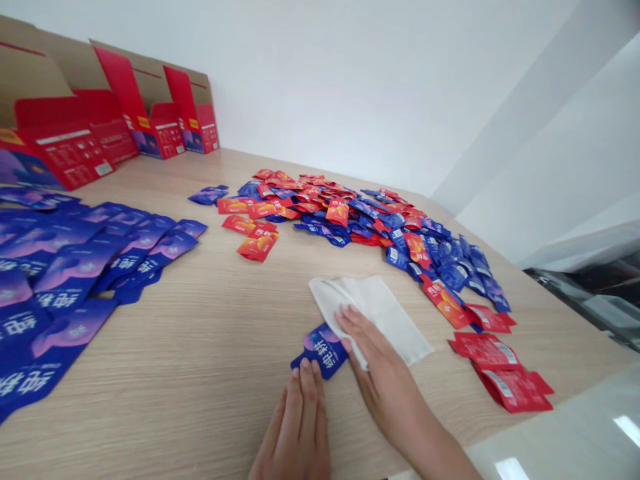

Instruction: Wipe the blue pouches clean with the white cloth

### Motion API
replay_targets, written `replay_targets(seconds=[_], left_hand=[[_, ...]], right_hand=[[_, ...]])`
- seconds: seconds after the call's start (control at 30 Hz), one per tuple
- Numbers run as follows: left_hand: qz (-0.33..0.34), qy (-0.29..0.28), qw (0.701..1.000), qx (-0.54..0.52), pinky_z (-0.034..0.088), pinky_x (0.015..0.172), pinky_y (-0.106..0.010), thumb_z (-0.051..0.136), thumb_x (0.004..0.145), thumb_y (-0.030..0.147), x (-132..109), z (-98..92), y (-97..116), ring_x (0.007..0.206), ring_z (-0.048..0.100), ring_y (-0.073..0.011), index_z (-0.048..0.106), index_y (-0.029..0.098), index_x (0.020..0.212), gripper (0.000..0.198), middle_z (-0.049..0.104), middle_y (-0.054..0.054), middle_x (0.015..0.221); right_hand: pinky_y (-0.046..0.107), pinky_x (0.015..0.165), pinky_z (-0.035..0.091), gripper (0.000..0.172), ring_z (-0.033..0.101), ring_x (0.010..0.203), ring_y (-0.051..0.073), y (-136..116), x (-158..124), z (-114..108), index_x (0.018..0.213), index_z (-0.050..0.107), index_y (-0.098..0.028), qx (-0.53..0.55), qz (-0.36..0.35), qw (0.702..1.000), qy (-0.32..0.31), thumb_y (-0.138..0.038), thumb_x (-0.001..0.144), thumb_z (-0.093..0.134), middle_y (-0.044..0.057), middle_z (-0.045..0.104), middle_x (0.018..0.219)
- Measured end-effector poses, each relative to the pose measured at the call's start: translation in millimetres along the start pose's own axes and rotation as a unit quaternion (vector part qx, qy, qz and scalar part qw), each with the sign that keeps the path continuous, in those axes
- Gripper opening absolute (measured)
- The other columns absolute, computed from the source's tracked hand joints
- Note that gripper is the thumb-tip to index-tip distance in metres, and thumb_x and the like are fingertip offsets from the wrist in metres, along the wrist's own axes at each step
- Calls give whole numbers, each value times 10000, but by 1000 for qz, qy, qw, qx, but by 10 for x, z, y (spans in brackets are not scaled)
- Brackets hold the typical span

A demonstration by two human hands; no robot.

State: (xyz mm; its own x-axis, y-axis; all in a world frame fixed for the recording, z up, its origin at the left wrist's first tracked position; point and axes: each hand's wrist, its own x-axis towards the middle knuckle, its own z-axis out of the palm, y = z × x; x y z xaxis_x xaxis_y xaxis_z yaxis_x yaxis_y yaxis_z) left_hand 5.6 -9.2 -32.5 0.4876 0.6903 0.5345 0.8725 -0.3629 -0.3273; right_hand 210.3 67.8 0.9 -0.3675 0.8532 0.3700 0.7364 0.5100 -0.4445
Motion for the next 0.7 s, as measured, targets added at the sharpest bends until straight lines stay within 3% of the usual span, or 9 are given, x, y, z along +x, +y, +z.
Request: replay_targets(seconds=[0.1,0.17,0.23,0.3,0.4,0.47,0.57,0.63,0.7], left_hand=[[-12,2,1000,-9,495,1103,-302,451,936,218,14,-2,17,1320,637,-202,665,87,1400,527,736,-101,1424],[-15,3,1000,-7,485,1114,-307,457,931,219,18,6,33,1319,630,-210,670,80,1386,521,738,-113,1418],[-11,3,1000,-4,477,1123,-317,466,925,222,12,19,39,1312,633,-219,678,83,1366,509,747,-119,1399],[-3,3,1000,-2,474,1122,-319,483,920,231,-1,32,28,1281,650,-221,689,99,1344,490,768,-107,1355],[10,5,1000,1,473,1126,-314,503,932,260,-19,44,-2,1279,654,-215,681,99,1361,491,768,-103,1359],[12,5,1000,2,475,1130,-308,501,937,260,-21,48,-11,1314,636,-209,660,86,1401,520,746,-112,1414],[4,5,1000,6,482,1125,-302,488,938,245,-8,54,7,1323,630,-205,653,81,1414,530,743,-112,1423],[-5,8,1000,11,486,1123,-301,487,956,268,1,59,29,1304,640,-206,667,81,1394,510,752,-115,1403],[-7,13,1000,13,485,1125,-303,493,969,295,2,65,42,1295,644,-209,677,87,1380,495,754,-115,1396]], right_hand=[[579,1263,477,457,567,1519,299,149,-25,-175,1565,632,-229,2,71,997,42,-329,1137,510,118,617,1604],[553,1269,476,459,569,1517,283,65,-36,-186,1581,615,-255,18,85,995,51,-336,1146,491,99,616,1609],[504,1273,480,500,542,1540,249,-102,-34,-91,1644,534,-294,36,53,997,40,-279,1148,471,68,578,1648],[466,1262,499,577,530,1548,228,-233,-16,31,1696,445,-318,37,-35,999,-2,-205,1131,468,54,561,1663],[486,1292,462,663,515,1560,223,-176,24,66,1712,410,-312,11,-94,993,-66,-105,1086,477,60,556,1667],[536,1304,440,613,513,1563,247,4,30,-32,1677,480,-283,-7,-39,998,-40,-121,1085,491,85,556,1666],[586,1240,510,459,596,1495,299,208,7,-195,1565,629,-239,-24,44,998,46,-264,1122,516,130,643,1579],[574,1226,528,442,618,1475,296,172,-8,-208,1555,638,-247,-17,63,996,67,-296,1136,506,120,662,1560],[528,1256,505,495,580,1510,262,33,-12,-125,1629,552,-284,-1,28,998,58,-244,1139,492,85,620,1610]])
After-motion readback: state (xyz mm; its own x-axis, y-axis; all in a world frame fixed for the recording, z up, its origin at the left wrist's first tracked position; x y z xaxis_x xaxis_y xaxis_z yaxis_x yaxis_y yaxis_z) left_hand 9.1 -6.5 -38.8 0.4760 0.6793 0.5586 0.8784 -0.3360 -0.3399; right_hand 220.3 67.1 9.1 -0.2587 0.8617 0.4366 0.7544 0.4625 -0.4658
